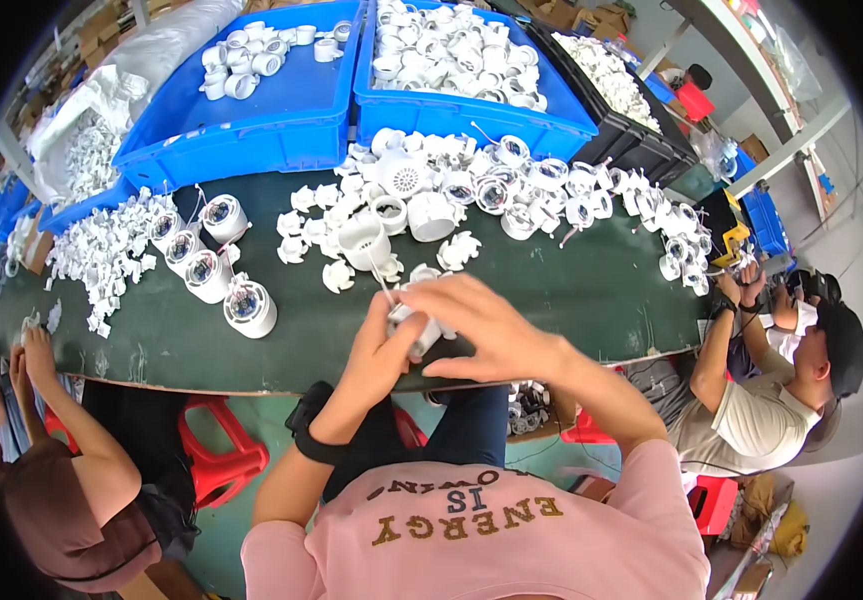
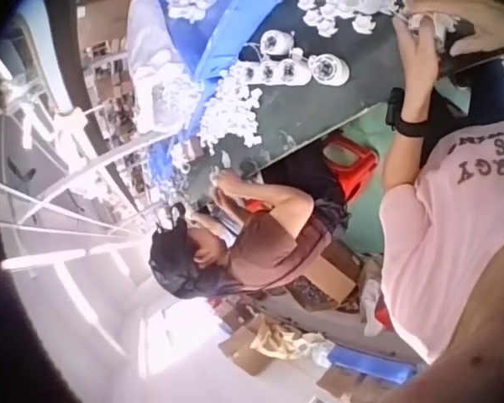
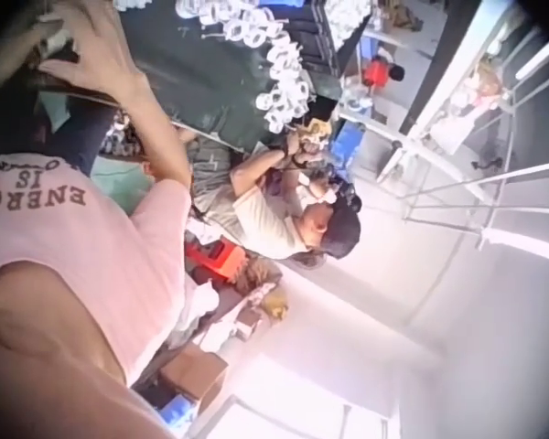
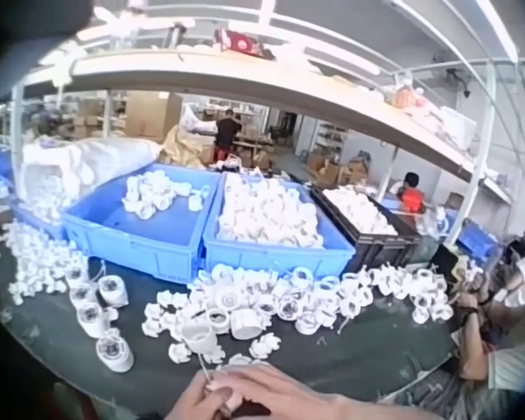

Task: Assembling small electronic bulb components by fitting plastic housings and internal parts together.

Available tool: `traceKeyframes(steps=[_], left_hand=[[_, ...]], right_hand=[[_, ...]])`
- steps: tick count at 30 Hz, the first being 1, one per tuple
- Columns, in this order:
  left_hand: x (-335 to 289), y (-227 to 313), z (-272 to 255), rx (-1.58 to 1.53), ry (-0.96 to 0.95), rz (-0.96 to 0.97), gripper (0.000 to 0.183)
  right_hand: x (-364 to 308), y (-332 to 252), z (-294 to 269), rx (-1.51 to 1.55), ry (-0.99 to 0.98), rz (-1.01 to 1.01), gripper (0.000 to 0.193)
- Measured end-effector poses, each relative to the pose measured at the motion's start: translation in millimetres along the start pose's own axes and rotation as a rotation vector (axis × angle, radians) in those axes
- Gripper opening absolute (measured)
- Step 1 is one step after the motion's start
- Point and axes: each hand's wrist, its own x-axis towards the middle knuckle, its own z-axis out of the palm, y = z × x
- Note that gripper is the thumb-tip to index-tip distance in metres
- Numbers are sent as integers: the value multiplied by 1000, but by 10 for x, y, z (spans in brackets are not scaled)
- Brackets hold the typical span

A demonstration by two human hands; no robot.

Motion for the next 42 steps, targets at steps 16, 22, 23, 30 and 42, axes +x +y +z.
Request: traceKeyframes(steps=[16,22,23,30,42], left_hand=[[-246,102,-374,-101,240,119,30],[-360,-166,-620,378,469,292,23],[-331,-35,-667,494,496,363,31],[-207,-70,-677,498,572,284,34],[-175,-62,-707,423,553,189,44]], right_hand=[[1095,2738,-878,-462,212,619,38],[1187,3753,-1280,-647,6,755,64],[1235,3865,-1284,-715,-31,757,73],[1792,4440,-1130,-576,-205,867,97],[1759,4550,-744,-730,-489,914,119]])
